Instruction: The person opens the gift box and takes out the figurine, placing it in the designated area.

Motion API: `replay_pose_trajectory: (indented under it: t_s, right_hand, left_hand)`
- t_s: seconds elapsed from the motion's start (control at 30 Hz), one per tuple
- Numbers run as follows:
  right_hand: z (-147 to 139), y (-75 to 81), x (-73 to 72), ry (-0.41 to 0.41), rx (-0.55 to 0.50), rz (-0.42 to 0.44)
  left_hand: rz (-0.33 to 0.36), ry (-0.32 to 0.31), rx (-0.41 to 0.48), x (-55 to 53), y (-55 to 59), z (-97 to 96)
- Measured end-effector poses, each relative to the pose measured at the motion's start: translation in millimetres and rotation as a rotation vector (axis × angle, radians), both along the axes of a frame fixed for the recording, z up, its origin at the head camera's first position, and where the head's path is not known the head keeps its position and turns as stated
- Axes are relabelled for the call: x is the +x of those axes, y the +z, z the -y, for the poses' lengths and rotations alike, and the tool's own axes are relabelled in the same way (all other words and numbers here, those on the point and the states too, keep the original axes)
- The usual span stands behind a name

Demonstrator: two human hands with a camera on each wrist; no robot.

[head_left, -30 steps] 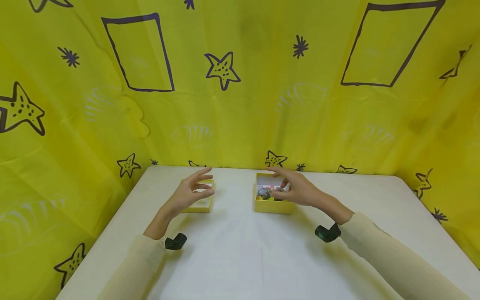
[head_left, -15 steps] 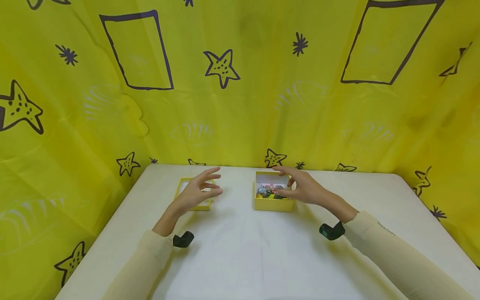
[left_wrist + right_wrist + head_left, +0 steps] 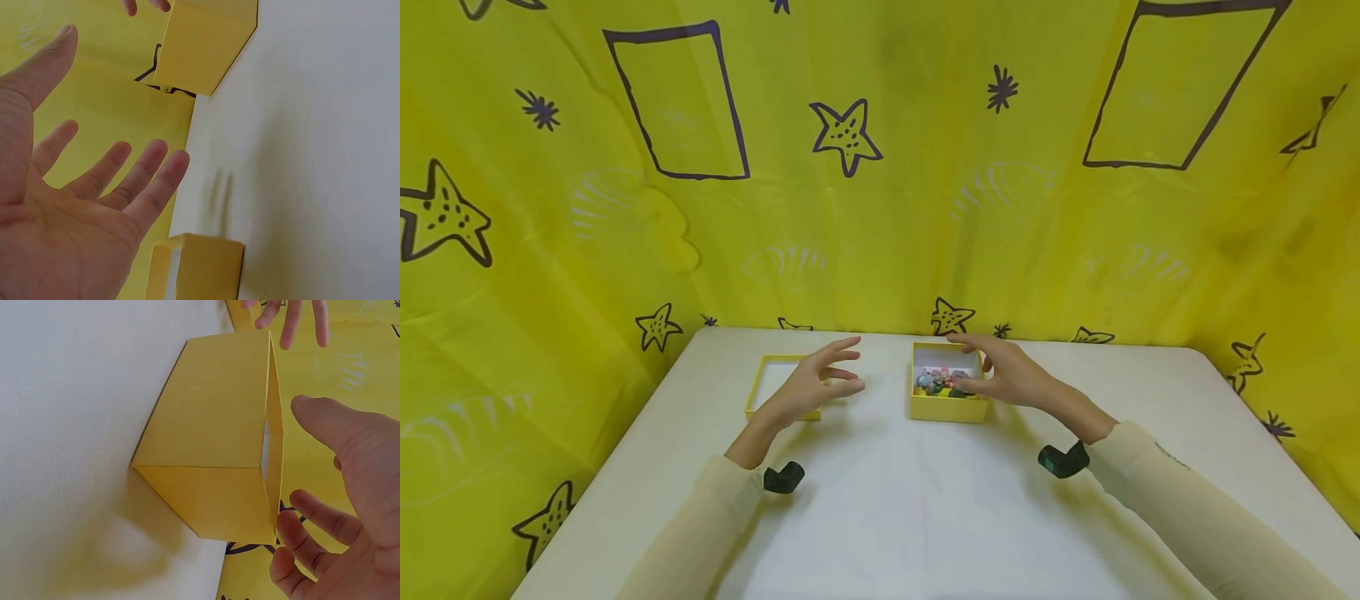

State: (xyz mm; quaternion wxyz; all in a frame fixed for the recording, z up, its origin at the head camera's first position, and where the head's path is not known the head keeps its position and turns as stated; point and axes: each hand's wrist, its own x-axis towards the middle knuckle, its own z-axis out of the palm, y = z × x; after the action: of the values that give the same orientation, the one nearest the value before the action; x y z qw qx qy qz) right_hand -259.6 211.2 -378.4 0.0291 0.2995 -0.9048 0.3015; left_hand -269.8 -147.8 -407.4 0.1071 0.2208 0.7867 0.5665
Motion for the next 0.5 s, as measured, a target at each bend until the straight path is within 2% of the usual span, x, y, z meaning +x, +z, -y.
replay_pose_trajectory:
  t_s: [0.3,0.5]
  right_hand:
    - [0.8,0.3,-2.9,-0.002,0.02,0.002]
    - [0.9,-0.7,-7.1,-0.003,0.041,0.033]
  left_hand:
    - [0.022,-0.035,0.023,-2.6,-3.1,-16.9]
    - [0.074,-0.072,0.062,-4.6,-6.3,-28.5]
